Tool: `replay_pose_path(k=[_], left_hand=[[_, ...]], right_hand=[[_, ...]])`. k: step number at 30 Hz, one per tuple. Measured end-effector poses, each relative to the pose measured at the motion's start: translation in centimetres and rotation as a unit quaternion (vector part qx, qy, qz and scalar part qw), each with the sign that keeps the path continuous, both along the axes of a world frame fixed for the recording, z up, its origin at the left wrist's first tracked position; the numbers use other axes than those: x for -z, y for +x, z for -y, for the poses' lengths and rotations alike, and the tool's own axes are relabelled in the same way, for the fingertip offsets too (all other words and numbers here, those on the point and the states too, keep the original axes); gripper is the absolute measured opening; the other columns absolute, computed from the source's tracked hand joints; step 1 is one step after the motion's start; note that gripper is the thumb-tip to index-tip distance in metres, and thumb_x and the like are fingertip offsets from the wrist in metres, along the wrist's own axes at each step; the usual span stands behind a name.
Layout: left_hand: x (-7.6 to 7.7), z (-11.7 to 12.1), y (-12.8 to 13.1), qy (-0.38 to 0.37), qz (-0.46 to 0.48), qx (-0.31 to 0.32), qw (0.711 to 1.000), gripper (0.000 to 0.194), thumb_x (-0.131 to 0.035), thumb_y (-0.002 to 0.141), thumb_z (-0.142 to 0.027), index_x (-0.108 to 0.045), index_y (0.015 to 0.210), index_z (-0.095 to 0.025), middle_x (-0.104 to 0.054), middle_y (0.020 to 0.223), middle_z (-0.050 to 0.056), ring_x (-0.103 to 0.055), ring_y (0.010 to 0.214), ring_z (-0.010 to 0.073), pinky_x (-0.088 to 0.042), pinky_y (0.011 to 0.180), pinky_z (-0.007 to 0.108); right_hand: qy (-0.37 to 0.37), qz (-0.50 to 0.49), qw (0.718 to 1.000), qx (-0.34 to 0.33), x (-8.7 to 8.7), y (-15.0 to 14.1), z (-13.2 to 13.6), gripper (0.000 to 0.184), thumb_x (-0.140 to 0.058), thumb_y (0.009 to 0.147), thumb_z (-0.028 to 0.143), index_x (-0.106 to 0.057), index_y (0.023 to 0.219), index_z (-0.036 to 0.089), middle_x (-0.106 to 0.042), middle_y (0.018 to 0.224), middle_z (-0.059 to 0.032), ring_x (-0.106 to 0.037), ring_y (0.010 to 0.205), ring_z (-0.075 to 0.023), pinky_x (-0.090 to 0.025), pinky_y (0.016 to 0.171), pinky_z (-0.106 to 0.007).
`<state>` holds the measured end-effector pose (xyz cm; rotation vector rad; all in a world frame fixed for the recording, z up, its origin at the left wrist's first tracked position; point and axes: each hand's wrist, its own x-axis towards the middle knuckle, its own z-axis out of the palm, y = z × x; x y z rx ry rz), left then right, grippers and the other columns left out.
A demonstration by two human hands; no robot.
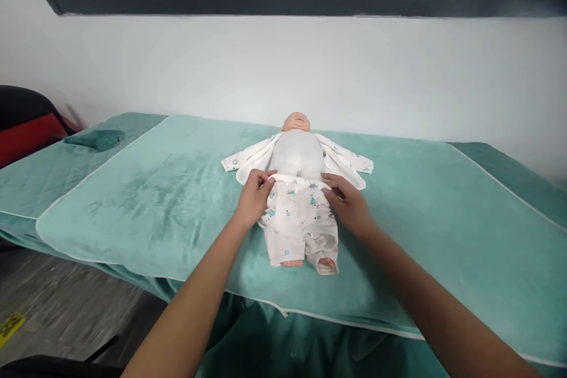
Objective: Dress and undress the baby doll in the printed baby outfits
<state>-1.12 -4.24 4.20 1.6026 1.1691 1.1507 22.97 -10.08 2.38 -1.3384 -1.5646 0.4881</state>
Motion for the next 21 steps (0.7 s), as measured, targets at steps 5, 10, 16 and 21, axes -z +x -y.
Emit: replay_pose_path(k=[5,10,16,21], left_hand=[[-1.5,-4.3,1.3,0.0,-0.056,-0.07,0.996,0.014,-0.052,0.092,-0.036,-0.046,0.089,-0.024,-0.048,0.064,-0.006,-0.047,0.06,0.0141,-0.037,0.061,0.027],[-0.1,-7.3,2.9,-0.019,-0.024,-0.088,0.996,0.015,-0.053,0.092,-0.038,-0.046,0.091,-0.024,-0.049,0.067,-0.006,-0.046,0.061,0.0132,-0.037,0.06,0.026],[2.2,-7.4,3.0,-0.028,0.002,-0.051,0.998,0.023,-0.061,0.085,-0.043,-0.052,0.082,-0.022,-0.057,0.079,-0.001,-0.052,0.075,0.0152,-0.042,0.07,0.027],[1.6,-7.3,2.6,0.014,0.01,-0.011,1.0,0.022,-0.061,0.086,-0.039,-0.049,0.078,-0.021,-0.06,0.13,0.007,-0.056,0.112,0.0221,-0.042,0.094,0.033]], right_hand=[[-0.028,-0.001,0.993,0.111,-2.1,0.7,-4.9,0.026,-0.058,0.086,0.05,-0.06,0.087,0.025,-0.06,0.069,0.0009,-0.053,0.067,-0.0183,-0.042,0.066,-0.032],[-0.036,-0.127,0.986,0.105,-1.3,0.9,-9.3,0.031,-0.06,0.083,0.056,-0.057,0.081,0.025,-0.054,0.065,0.0025,-0.05,0.064,-0.0172,-0.039,0.061,-0.03],[-0.027,-0.141,0.986,0.081,0.2,1.3,-9.4,0.027,-0.064,0.084,0.05,-0.058,0.078,0.024,-0.064,0.084,-0.001,-0.058,0.082,-0.0201,-0.045,0.075,-0.034],[0.035,-0.074,0.996,0.027,-0.4,2.0,-9.7,0.022,-0.06,0.088,0.043,-0.059,0.078,0.024,-0.062,0.132,-0.0054,-0.057,0.117,-0.0256,-0.041,0.099,-0.041]])
